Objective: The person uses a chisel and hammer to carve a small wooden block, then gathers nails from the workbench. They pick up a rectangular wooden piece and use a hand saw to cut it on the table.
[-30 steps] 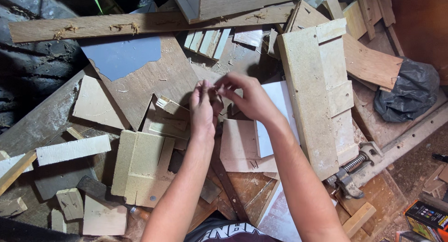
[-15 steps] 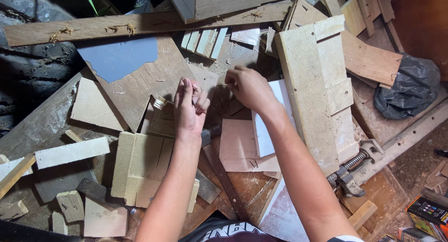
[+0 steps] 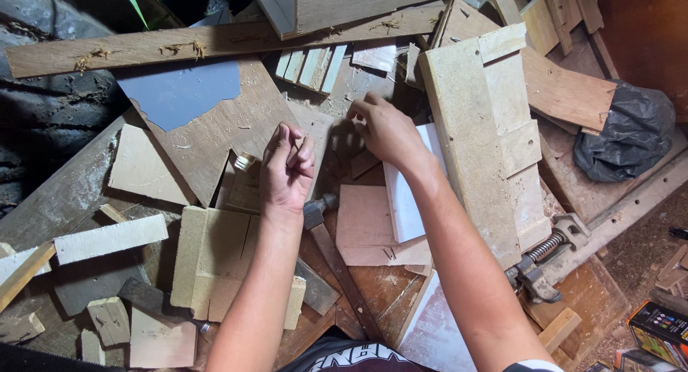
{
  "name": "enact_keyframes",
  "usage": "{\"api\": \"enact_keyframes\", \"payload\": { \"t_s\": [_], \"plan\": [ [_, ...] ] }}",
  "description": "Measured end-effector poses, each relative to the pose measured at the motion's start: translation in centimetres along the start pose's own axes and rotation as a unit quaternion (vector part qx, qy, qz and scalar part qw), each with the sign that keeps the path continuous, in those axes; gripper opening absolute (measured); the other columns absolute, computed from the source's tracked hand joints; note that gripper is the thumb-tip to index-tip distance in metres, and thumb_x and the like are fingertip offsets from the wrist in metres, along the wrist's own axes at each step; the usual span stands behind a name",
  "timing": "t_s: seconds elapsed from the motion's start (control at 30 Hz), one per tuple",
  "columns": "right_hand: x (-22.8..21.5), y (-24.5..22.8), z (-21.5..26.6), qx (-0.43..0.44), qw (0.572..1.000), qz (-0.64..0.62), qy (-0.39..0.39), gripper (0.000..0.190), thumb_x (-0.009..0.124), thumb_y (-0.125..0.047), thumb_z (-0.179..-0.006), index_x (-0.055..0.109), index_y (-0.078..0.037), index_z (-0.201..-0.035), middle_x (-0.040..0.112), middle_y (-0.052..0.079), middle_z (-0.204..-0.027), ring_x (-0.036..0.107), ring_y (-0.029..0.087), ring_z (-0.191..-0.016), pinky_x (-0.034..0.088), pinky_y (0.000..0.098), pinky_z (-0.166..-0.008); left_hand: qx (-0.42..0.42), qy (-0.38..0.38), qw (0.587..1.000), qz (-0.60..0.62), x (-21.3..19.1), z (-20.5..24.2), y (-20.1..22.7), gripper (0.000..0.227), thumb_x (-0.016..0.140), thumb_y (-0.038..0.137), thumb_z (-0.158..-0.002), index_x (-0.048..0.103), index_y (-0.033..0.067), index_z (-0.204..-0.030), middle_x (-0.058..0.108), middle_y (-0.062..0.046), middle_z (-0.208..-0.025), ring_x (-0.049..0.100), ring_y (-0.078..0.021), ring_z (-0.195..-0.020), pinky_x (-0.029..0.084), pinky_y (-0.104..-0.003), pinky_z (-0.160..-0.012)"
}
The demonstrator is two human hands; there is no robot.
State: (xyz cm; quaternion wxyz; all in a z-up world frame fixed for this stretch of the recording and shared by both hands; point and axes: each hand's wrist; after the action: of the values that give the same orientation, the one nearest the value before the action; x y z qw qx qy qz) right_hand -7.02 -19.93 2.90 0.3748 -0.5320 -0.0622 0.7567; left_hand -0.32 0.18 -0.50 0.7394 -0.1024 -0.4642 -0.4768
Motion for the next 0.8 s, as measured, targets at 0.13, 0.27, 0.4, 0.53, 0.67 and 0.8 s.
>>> {"api": "enact_keyframes", "payload": {
  "t_s": [0.13,0.27,0.4,0.53,0.67,0.8],
  "plan": [
    [1.0,-0.9,-1.2,-0.009,0.998,0.044,-0.032,0.025,0.077,-0.015,-0.084,0.066,-0.006,-0.105,0.066,0.014,-0.107,0.068,0.037,-0.099,0.054,0.0476,-0.080,-0.006,-0.039,0.999,0.009,-0.5,0.1,-0.5,0.028,0.065,0.028,-0.106,0.062,0.0038,-0.093,0.047,0.002,-0.074,0.035,-0.0034,-0.056,0.026,-0.019,-0.049],
    [1.7,-1.3,-2.5,-0.073,0.996,-0.034,0.023,0.041,0.080,-0.021,-0.081,0.061,-0.003,-0.113,0.062,0.019,-0.107,0.066,0.040,-0.098,0.054,0.0475,-0.077,-0.010,-0.073,0.997,0.030,-0.5,-0.1,-0.4,0.028,0.064,0.027,-0.107,0.062,0.0032,-0.094,0.045,0.004,-0.072,0.032,-0.0038,-0.055,0.023,-0.021,-0.050],
    [2.3,-1.2,-3.3,-0.080,0.996,0.002,-0.039,0.044,0.081,-0.027,-0.081,0.060,0.000,-0.110,0.061,0.021,-0.108,0.065,0.043,-0.095,0.054,0.0486,-0.075,0.001,-0.078,0.997,-0.011,-0.4,-0.1,-0.4,0.028,0.062,0.028,-0.107,0.061,0.0043,-0.092,0.049,0.003,-0.086,0.032,-0.0048,-0.055,0.023,-0.022,-0.050],
    [2.2,-0.8,-2.4,-0.055,0.995,0.030,-0.077,0.032,0.077,-0.025,-0.085,0.064,-0.002,-0.102,0.068,0.019,-0.100,0.068,0.041,-0.091,0.056,0.0493,-0.074,-0.015,-0.049,0.999,-0.019,-0.3,0.0,-0.8,0.030,0.061,0.030,-0.107,0.061,0.0041,-0.093,0.045,0.000,-0.076,0.031,-0.0052,-0.053,0.022,-0.022,-0.047],
    [1.8,-0.5,-1.4,-0.116,0.991,0.029,-0.061,0.021,0.073,-0.017,-0.079,0.069,-0.001,-0.093,0.070,0.021,-0.091,0.068,0.042,-0.081,0.055,0.0505,-0.067,-0.031,-0.027,0.999,-0.028,-0.2,-0.4,-0.6,0.031,0.060,0.033,-0.106,0.060,0.0055,-0.091,0.040,0.003,-0.069,0.030,-0.0049,-0.049,0.021,-0.022,-0.045],
    [1.3,0.0,-0.5,-0.122,0.979,0.079,-0.142,0.010,0.065,-0.013,-0.086,0.073,-0.007,-0.088,0.072,0.016,-0.090,0.070,0.039,-0.085,0.056,0.0494,-0.075,-0.028,-0.021,0.999,-0.020,0.0,-0.4,-0.8,0.030,0.060,0.032,-0.108,0.059,0.0079,-0.089,0.033,0.006,-0.060,0.027,-0.0042,-0.046,0.019,-0.022,-0.043]
  ]
}}
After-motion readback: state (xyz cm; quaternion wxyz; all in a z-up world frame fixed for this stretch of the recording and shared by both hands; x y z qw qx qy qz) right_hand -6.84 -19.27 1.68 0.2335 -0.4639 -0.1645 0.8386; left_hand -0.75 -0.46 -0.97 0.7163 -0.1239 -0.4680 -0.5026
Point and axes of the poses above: each hand's wrist, its own z-axis away from the middle knuckle, its own x-axis out of the palm, y = z × x
